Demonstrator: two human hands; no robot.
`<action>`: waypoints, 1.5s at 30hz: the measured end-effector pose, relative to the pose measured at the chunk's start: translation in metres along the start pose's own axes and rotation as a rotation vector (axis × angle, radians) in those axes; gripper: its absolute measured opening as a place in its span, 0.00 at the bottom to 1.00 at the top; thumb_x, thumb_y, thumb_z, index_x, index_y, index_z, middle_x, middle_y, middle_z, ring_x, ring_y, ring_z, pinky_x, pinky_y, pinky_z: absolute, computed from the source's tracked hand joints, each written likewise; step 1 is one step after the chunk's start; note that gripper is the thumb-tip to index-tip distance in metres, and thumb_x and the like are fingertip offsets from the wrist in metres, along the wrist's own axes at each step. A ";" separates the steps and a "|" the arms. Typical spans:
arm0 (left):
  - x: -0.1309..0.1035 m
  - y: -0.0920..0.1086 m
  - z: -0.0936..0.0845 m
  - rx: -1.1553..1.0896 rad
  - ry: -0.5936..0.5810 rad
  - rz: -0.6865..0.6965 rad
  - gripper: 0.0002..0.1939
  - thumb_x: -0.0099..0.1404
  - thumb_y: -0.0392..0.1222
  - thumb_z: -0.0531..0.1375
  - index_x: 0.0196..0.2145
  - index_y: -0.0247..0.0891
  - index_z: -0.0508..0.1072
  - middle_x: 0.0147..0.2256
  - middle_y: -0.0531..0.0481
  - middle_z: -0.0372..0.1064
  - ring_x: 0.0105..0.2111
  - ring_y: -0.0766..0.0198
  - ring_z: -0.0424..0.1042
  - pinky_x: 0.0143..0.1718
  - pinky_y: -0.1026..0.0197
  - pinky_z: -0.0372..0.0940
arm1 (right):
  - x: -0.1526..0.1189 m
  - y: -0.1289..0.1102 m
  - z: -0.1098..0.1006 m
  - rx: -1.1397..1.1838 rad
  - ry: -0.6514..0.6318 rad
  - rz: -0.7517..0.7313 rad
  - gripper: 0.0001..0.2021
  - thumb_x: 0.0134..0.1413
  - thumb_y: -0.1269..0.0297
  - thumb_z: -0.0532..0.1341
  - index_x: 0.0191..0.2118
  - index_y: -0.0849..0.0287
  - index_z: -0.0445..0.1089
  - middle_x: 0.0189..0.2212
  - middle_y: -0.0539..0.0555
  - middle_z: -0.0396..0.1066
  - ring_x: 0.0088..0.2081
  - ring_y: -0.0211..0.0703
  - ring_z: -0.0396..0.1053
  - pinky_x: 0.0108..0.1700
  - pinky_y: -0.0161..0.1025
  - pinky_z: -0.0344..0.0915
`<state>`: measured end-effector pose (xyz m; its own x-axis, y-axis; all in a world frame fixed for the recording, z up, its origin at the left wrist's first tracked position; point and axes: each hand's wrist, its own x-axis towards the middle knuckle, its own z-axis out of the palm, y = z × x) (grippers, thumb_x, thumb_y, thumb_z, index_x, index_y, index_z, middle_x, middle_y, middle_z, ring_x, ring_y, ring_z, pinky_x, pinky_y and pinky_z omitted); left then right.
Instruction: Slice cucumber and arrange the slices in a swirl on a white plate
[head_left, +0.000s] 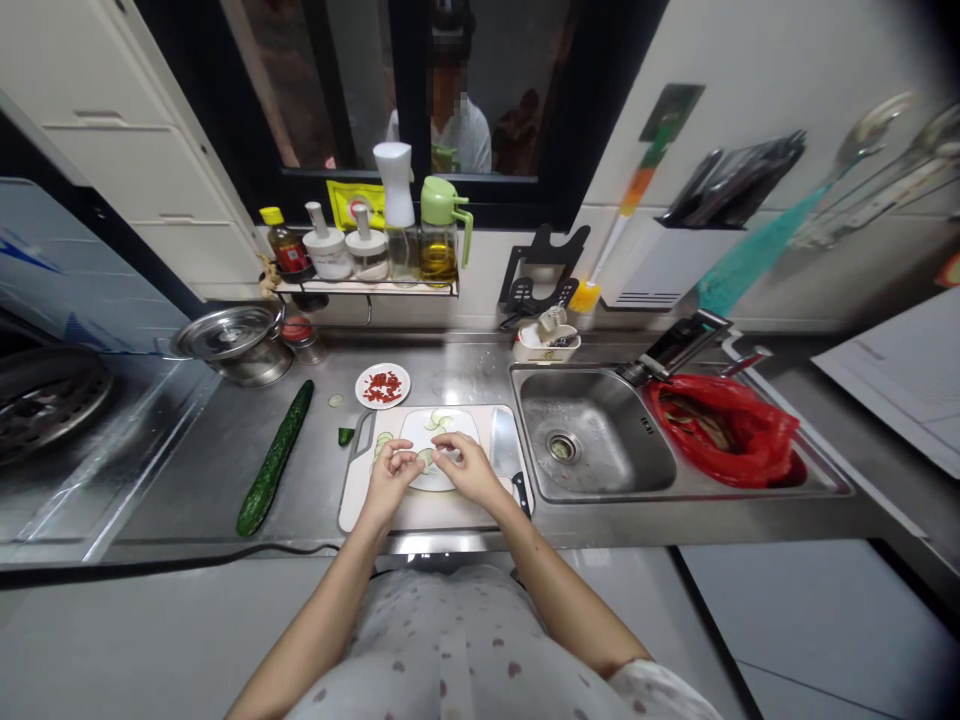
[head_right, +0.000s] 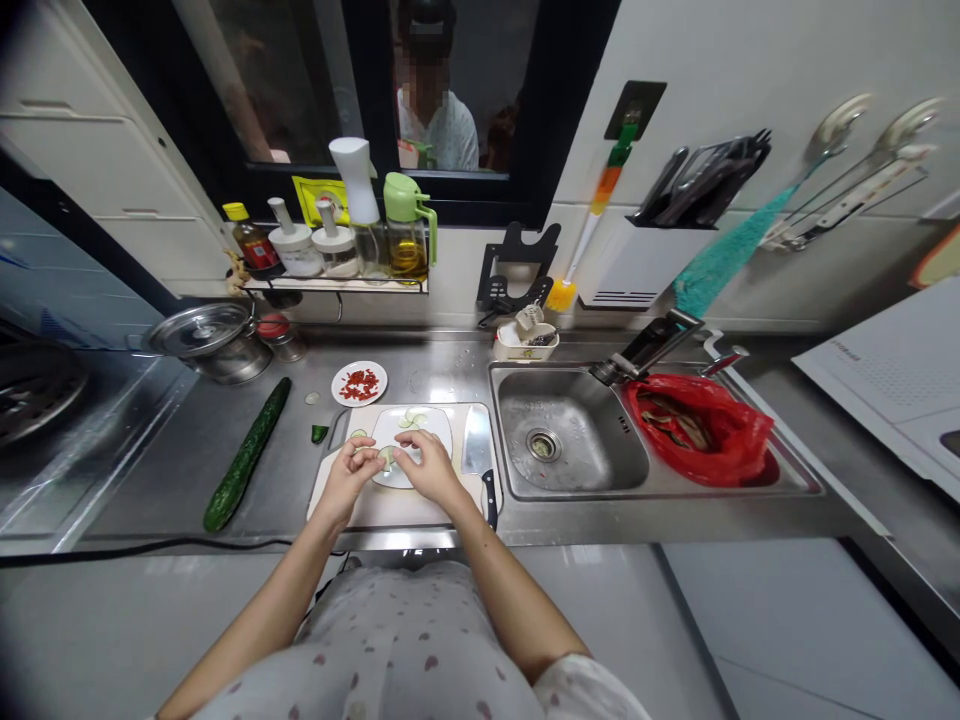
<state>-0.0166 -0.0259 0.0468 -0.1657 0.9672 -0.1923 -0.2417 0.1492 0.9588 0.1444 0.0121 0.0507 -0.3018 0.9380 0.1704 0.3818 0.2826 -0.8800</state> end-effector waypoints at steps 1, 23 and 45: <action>0.000 -0.001 0.001 0.006 -0.006 -0.001 0.24 0.48 0.45 0.68 0.39 0.39 0.65 0.28 0.56 0.68 0.27 0.70 0.68 0.34 0.65 0.60 | 0.000 -0.001 0.001 0.008 -0.008 0.009 0.09 0.55 0.61 0.60 0.40 0.57 0.72 0.37 0.53 0.73 0.41 0.42 0.67 0.42 0.37 0.62; 0.009 0.007 0.030 0.089 0.019 -0.231 0.28 0.49 0.50 0.66 0.46 0.35 0.69 0.25 0.49 0.73 0.24 0.67 0.67 0.28 0.65 0.55 | 0.000 0.007 -0.018 -0.051 -0.078 -0.051 0.08 0.57 0.62 0.58 0.31 0.57 0.71 0.32 0.51 0.72 0.36 0.40 0.65 0.40 0.36 0.59; 0.038 -0.043 0.037 0.057 -0.052 -0.077 0.27 0.44 0.47 0.67 0.43 0.37 0.69 0.25 0.56 0.67 0.28 0.68 0.68 0.36 0.63 0.61 | -0.002 0.049 -0.010 0.058 -0.007 0.287 0.07 0.47 0.64 0.58 0.28 0.61 0.72 0.23 0.49 0.71 0.26 0.36 0.65 0.32 0.32 0.60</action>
<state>0.0228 0.0119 0.0063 -0.0985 0.9617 -0.2557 -0.1970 0.2330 0.9523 0.1723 0.0261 0.0112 -0.1952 0.9764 -0.0921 0.4016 -0.0061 -0.9158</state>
